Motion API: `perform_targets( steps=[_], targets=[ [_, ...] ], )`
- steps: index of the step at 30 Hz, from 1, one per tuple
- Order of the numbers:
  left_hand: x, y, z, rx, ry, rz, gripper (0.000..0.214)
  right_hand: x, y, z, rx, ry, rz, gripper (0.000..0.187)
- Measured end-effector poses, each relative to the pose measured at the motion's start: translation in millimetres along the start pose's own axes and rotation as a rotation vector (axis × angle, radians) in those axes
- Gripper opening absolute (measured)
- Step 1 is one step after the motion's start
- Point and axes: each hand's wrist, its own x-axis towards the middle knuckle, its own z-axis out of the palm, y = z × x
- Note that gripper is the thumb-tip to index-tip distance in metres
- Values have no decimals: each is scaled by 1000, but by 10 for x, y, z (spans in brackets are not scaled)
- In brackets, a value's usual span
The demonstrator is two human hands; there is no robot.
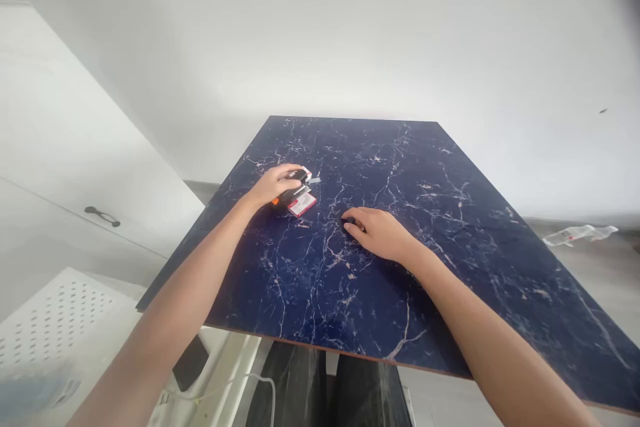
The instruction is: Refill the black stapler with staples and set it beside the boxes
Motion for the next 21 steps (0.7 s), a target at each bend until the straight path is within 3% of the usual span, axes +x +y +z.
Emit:
perform_targets(
  steps=[3,6,11,13,16,21],
  targets=[
    [-37,196,224,95,-222,131,58,11,37,33,49,88,56,24],
    [-66,293,351,190,-307,197,60,16,88,53,86,218,111,24],
    [-82,307,315,305,-329,181,69,198,230,89,11,373,145,34],
    [-90,319,285,328,-356,170,74,353,280,112,-70,334,78,43],
    [-128,350,282,372,-373,150,71,541,312,134,-139,236,23,39],
    [-273,353,414,512,-204,173,60,425,282,100,-96,297,121,27]
  ],
)
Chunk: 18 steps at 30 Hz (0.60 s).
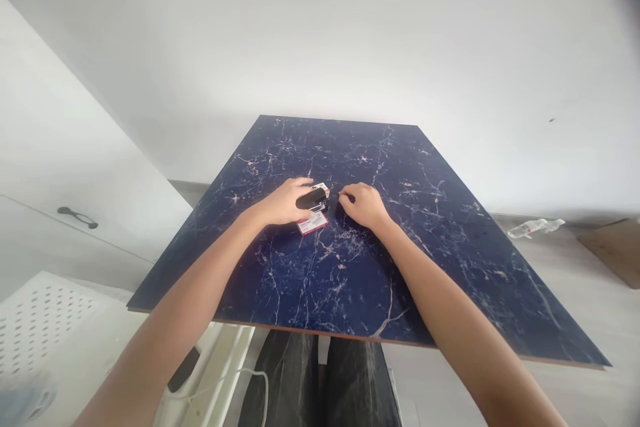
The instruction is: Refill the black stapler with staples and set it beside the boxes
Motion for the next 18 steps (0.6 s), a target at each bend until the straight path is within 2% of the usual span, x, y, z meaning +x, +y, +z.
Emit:
perform_targets(
  steps=[6,11,14,18],
  targets=[
    [-34,32,149,93,215,129,49,-250,-49,-141,225,25,7,21],
    [-4,-1,177,101,274,151,62,-253,-187,-68,308,-9,-105,43],
    [-8,-20,215,62,306,146,69,-234,-263,7,380,-58,-113,52],
    [-14,-26,257,55,344,115,68,-191,-264,-9,438,-96,-92,38]
  ],
)
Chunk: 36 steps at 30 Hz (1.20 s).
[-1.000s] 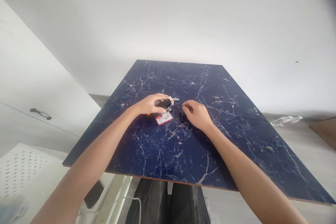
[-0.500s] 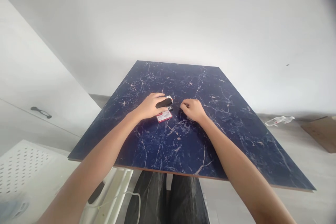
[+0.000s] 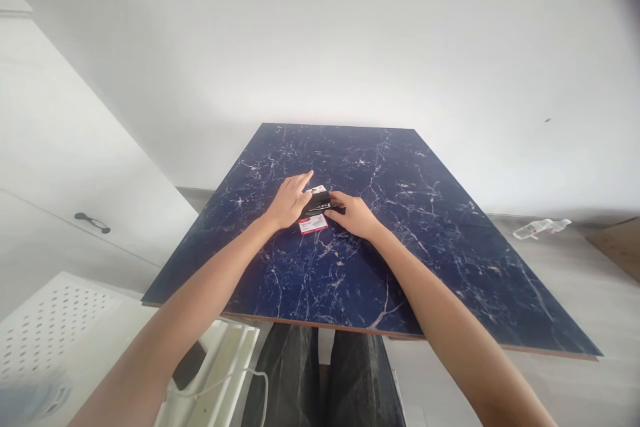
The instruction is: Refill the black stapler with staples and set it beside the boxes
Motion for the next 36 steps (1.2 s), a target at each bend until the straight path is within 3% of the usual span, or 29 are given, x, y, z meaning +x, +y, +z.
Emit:
perform_targets(
  steps=[3,7,9,12,14,17,21,25,32,36],
  targets=[
    [12,14,1,-3,7,5,56,-22,67,-259,-60,-55,53,28],
    [52,29,-8,-10,6,65,48,-194,171,-805,-376,-141,256,20],
    [68,28,-9,-11,10,62,47,-286,143,-992,-450,-255,351,24],
    [76,28,-4,-10,0,49,49,-346,-22,-1009,-333,-526,431,36],
    [75,40,3,-11,1,35,49,-335,-155,-892,-320,-557,400,31],
    [68,87,25,7,55,-28,46,-294,-278,-731,-284,-542,294,24],
    [53,177,65,38,161,-128,43,-276,-241,-735,-146,-484,256,23],
    [42,222,64,19,47,-103,33,-278,-93,-789,-22,-329,300,20],
    [18,245,21,-116,-3,-149,30,-255,105,-757,156,-26,363,37],
    [-7,322,32,-146,-54,-159,31,-252,137,-754,254,56,394,36]
  ],
)
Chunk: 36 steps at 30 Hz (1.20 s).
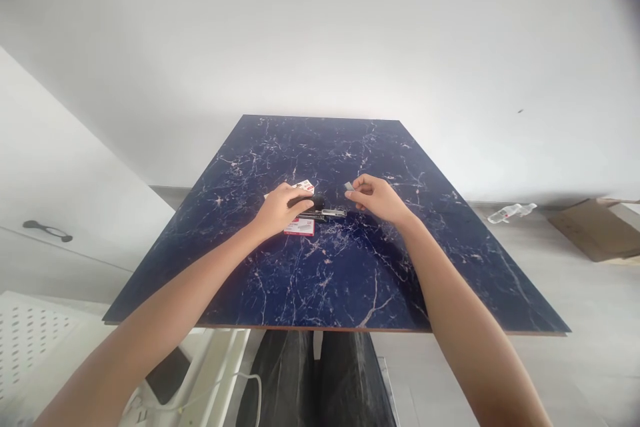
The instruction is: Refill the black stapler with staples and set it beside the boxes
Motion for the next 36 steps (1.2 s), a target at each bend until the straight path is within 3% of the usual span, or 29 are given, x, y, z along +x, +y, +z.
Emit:
perform_targets(
  steps=[12,18,24,36],
  targets=[
    [3,28,25,75,-12,34,29,-26,-75,215,-125,-139,-110,25],
    [4,49,18,76,-11,34,28,-7,-44,320,27,-77,-91,30],
    [3,40,26,81,-26,31,30,-3,-36,316,11,-2,-91,28],
    [6,45,25,103,-47,40,31,0,-62,288,37,1,-27,33]
  ],
)
